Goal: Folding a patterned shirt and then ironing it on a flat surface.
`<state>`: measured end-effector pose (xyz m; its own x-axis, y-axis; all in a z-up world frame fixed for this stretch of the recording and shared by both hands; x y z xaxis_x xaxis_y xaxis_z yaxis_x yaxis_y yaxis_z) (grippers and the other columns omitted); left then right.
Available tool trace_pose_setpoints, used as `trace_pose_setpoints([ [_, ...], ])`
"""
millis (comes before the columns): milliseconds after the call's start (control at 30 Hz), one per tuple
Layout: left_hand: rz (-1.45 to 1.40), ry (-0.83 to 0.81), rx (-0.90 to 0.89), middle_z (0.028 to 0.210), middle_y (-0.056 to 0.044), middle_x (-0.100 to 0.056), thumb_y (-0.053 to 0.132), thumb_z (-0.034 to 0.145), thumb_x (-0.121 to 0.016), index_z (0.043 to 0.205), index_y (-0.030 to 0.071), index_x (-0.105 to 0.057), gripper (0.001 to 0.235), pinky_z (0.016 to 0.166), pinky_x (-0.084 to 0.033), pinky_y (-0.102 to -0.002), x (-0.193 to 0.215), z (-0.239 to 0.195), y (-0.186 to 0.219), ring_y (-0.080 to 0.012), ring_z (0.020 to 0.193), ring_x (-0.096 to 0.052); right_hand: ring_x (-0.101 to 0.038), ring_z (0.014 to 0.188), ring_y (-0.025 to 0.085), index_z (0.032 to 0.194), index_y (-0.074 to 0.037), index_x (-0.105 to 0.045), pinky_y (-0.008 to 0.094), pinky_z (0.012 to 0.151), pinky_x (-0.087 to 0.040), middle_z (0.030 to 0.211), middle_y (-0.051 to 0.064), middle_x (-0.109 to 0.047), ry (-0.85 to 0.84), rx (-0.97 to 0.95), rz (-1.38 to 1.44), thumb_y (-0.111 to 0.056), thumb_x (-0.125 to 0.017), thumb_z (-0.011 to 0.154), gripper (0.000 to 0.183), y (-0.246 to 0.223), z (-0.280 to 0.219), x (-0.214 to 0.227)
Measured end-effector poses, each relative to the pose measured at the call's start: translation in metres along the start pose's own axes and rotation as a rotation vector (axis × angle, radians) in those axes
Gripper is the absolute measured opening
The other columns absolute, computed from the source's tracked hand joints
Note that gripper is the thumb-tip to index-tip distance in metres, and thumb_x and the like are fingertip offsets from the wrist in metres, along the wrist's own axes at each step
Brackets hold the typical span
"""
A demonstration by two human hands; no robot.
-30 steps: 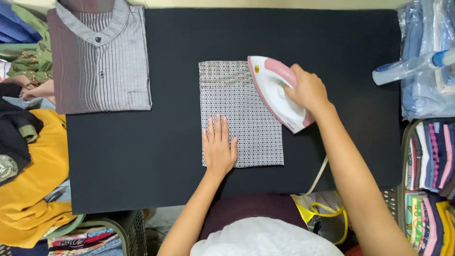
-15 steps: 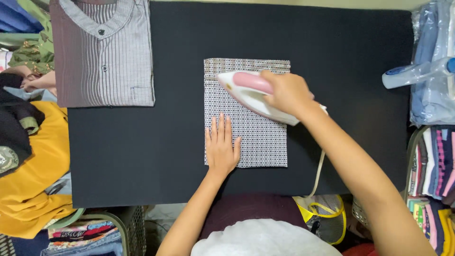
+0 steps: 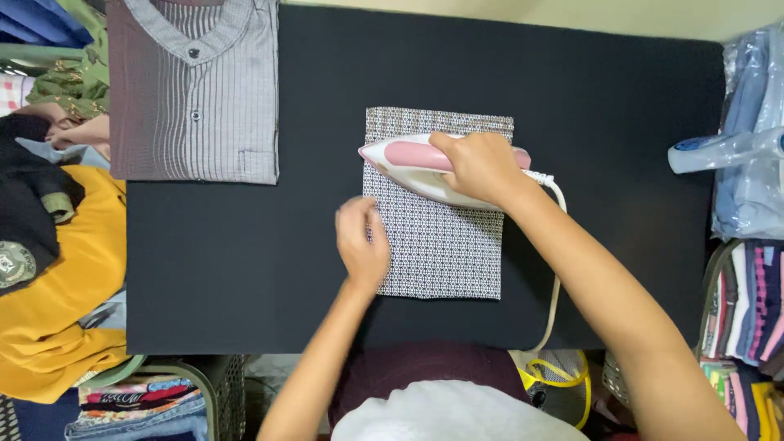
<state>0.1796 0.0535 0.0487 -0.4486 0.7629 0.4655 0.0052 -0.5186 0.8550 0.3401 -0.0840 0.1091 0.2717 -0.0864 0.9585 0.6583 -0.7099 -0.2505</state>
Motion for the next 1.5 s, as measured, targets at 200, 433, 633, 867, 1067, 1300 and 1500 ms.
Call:
trace_pose_setpoints([
  [200,0.235,0.013,0.255,0.085,-0.016,-0.073,0.03,0.098,-0.063,0.088,0.008,-0.077,0.028,0.072,-0.052,-0.047,-0.006,0.145,-0.075,-0.0363,0.081,-0.07,-0.071,0.063,0.035,0.114,-0.012,-0.068,0.047,0.057,-0.054,0.07,0.016,-0.071,0.002,0.016,-0.012,-0.017,-0.074,0.074,0.04,-0.001,-0.001,0.0],
  [433,0.308,-0.36,0.66,0.092,-0.014,-0.077,0.045,0.088,-0.074,0.079,0.012,-0.081,0.034,0.084,-0.056,-0.041,-0.064,0.188,-0.118,-0.0327,0.09,-0.075,-0.071,0.061,0.034,0.113,-0.013,-0.068,0.047,0.057,-0.054,0.069,0.015,-0.071,0.0,0.019,-0.021,-0.019,-0.075,0.074,0.04,-0.001,0.002,-0.002],
  [633,0.28,-0.261,0.781,0.095,-0.008,-0.078,0.038,0.079,-0.083,0.076,0.017,-0.079,0.022,0.084,-0.058,-0.041,-0.058,0.187,-0.114,-0.0266,0.091,-0.076,-0.072,0.062,0.034,0.111,-0.013,-0.067,0.046,0.058,-0.055,0.069,0.015,-0.071,-0.039,-0.005,-0.032,-0.02,-0.075,0.075,0.038,0.001,0.002,-0.005],
  [867,0.34,-0.3,0.647,0.092,-0.006,-0.079,0.037,0.083,-0.078,0.08,0.018,-0.079,0.02,0.084,-0.057,-0.041,-0.07,0.188,-0.128,-0.0246,0.09,-0.075,-0.07,0.058,0.034,0.109,-0.012,-0.068,0.047,0.054,-0.053,0.066,0.014,-0.07,0.029,0.032,-0.035,-0.021,-0.076,0.076,0.035,-0.005,0.002,0.0],
  [1067,0.237,0.384,0.204,0.16,-0.021,-0.043,0.023,0.109,-0.048,0.157,-0.007,-0.033,0.059,0.123,-0.028,-0.056,0.018,0.074,-0.003,-0.0329,0.15,-0.046,-0.067,0.055,0.032,0.106,-0.008,-0.068,0.045,0.048,-0.05,0.062,0.014,-0.067,0.09,-0.019,-0.095,-0.014,-0.073,0.077,0.03,-0.005,0.014,-0.003],
  [1300,0.484,-0.313,-0.008,0.164,-0.032,-0.022,0.035,0.101,-0.052,0.154,-0.012,-0.03,0.073,0.12,-0.013,-0.066,-0.048,-0.028,0.002,-0.0472,0.155,-0.018,-0.072,0.066,0.034,0.105,-0.008,-0.068,0.045,0.059,-0.055,0.07,0.017,-0.07,0.182,-0.01,-0.127,-0.013,-0.073,0.083,0.023,0.009,0.064,-0.005],
  [1500,0.459,-0.267,-0.034,0.164,-0.032,-0.027,0.037,0.102,-0.051,0.154,-0.012,-0.032,0.074,0.121,-0.02,-0.063,-0.044,-0.028,0.0,-0.0487,0.154,-0.021,-0.075,0.079,0.038,0.114,-0.005,-0.067,0.048,0.07,-0.059,0.087,0.022,-0.074,0.103,-0.149,-0.007,-0.015,-0.077,0.075,0.042,0.033,0.051,0.014],
])
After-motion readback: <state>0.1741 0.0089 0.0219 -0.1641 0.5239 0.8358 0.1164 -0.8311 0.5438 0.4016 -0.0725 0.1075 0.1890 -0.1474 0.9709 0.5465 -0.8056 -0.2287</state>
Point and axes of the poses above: each hand's wrist, its own z-axis towards the middle knuckle, its own x-axis out of the back of the hand, y = z × x, the point moved 9 cm from there along z, towards the middle knuckle
